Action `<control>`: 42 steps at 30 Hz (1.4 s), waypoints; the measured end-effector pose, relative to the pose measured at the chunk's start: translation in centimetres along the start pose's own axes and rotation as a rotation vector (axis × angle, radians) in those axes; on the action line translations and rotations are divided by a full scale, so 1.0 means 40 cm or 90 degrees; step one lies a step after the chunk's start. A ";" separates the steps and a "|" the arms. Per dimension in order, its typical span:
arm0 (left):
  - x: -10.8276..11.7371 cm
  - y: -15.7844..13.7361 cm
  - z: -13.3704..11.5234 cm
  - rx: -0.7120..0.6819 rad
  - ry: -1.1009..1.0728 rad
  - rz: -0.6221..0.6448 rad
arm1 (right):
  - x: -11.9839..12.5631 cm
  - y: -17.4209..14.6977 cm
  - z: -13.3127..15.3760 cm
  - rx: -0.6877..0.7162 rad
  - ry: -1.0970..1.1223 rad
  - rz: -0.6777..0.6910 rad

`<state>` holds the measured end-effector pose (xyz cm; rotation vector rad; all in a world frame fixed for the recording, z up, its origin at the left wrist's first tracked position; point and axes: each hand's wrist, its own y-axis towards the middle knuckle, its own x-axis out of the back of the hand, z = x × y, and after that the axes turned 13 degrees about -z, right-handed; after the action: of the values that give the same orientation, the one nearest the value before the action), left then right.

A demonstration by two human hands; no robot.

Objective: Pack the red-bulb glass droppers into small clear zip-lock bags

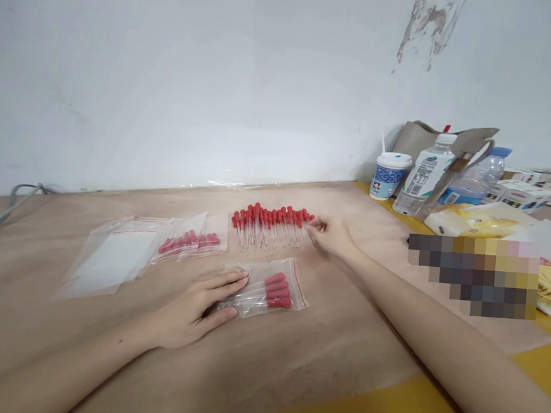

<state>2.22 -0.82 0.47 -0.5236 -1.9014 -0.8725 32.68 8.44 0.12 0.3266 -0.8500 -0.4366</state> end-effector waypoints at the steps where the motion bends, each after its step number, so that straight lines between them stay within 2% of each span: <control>1: 0.000 0.001 0.000 0.001 0.003 0.003 | -0.009 0.026 0.006 0.000 -0.044 -0.014; 4: 0.000 0.002 -0.001 0.000 0.011 0.007 | -0.038 0.087 0.029 -0.023 -0.118 -0.035; 7: 0.001 0.002 -0.002 -0.003 0.016 0.007 | -0.058 0.118 0.046 -0.052 -0.166 -0.010; 14: 0.005 -0.001 -0.004 -0.013 0.017 0.001 | -0.071 0.128 0.065 -0.101 -0.243 0.042; 20: 0.004 0.000 -0.004 -0.013 0.021 0.003 | -0.056 0.132 0.094 -0.123 -0.213 0.039; 23: 0.005 0.002 -0.005 -0.011 0.013 -0.002 | -0.022 0.121 0.107 -0.120 -0.159 0.039; 25: 0.006 0.003 -0.006 -0.010 0.008 -0.004 | 0.004 0.100 0.108 -0.107 -0.076 0.056; 30: 0.009 0.004 -0.008 -0.008 0.011 0.003 | 0.052 0.002 0.083 -0.119 0.377 0.035; 32: 0.008 0.003 -0.007 -0.009 0.009 0.001 | 0.061 -0.041 0.070 -0.159 0.472 0.005; 34: 0.006 0.002 -0.005 -0.009 0.009 -0.003 | 0.067 -0.076 0.058 -0.214 0.523 -0.049; 37: 0.005 0.000 -0.004 -0.003 0.009 -0.007 | 0.070 -0.108 0.042 -0.267 0.527 -0.133; 42: 0.011 0.002 -0.008 0.005 0.015 0.013 | 0.052 -0.137 0.029 -0.275 0.492 -0.108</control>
<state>2.26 -1.03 0.96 -0.5241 -1.8739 -0.8541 31.69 2.56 -0.25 0.1421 0.0338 -0.5821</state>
